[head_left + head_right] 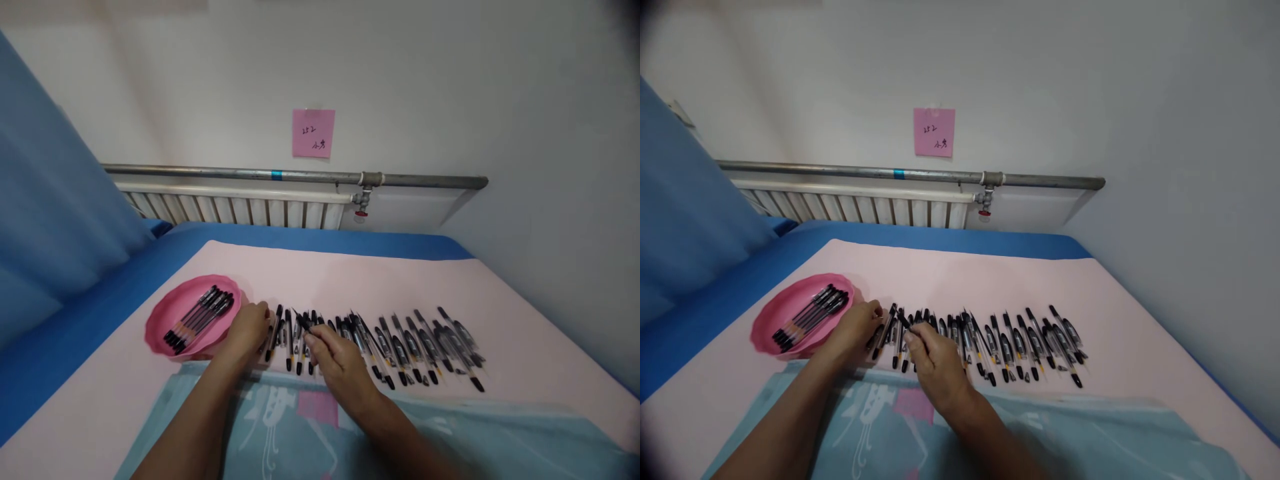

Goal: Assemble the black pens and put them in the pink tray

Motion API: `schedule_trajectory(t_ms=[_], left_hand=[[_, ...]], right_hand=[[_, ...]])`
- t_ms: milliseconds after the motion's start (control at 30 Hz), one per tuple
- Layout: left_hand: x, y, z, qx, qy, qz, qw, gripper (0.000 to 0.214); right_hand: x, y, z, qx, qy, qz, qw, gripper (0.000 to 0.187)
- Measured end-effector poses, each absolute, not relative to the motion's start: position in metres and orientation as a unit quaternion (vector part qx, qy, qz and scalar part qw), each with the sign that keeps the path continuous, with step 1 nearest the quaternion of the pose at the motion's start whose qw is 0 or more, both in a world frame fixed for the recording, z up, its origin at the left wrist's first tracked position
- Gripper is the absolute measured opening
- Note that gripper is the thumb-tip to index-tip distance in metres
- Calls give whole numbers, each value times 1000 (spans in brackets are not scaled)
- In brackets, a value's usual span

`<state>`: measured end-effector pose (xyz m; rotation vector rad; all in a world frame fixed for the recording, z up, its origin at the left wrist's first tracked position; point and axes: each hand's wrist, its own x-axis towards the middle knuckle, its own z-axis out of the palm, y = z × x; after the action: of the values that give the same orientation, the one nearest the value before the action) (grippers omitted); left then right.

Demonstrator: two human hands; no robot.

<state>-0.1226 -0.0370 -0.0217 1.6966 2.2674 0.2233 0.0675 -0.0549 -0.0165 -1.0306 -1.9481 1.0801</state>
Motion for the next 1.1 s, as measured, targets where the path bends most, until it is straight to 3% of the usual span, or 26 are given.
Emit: schedule_trajectory(t_ms=[333, 400, 467, 533, 600, 800, 1100], left_hand=[[-124, -36, -24, 575, 799, 102, 140, 18], [-122, -36, -22, 568, 795, 153, 149, 16], [-119, -36, -17, 526, 759, 299, 239, 14], [-116, -38, -10, 428, 659, 477, 394, 10], [-112, -41, -4, 323, 546, 572, 520, 12], [-109, -46, 3, 227, 440, 598, 630, 17], [-97, -48, -2, 212, 413, 581, 668, 17]], right_hand=[[67, -54, -18, -393, -754, 413, 327, 23], [67, -54, -19, -395, -754, 411, 326, 22], [66, -54, -19, -393, -753, 415, 326, 22], [65, -56, -18, -388, -752, 425, 323, 23], [64, -57, -16, -384, -750, 435, 318, 24], [62, -58, -14, -389, -735, 452, 323, 26], [62, -55, -15, -419, -707, 465, 328, 25]])
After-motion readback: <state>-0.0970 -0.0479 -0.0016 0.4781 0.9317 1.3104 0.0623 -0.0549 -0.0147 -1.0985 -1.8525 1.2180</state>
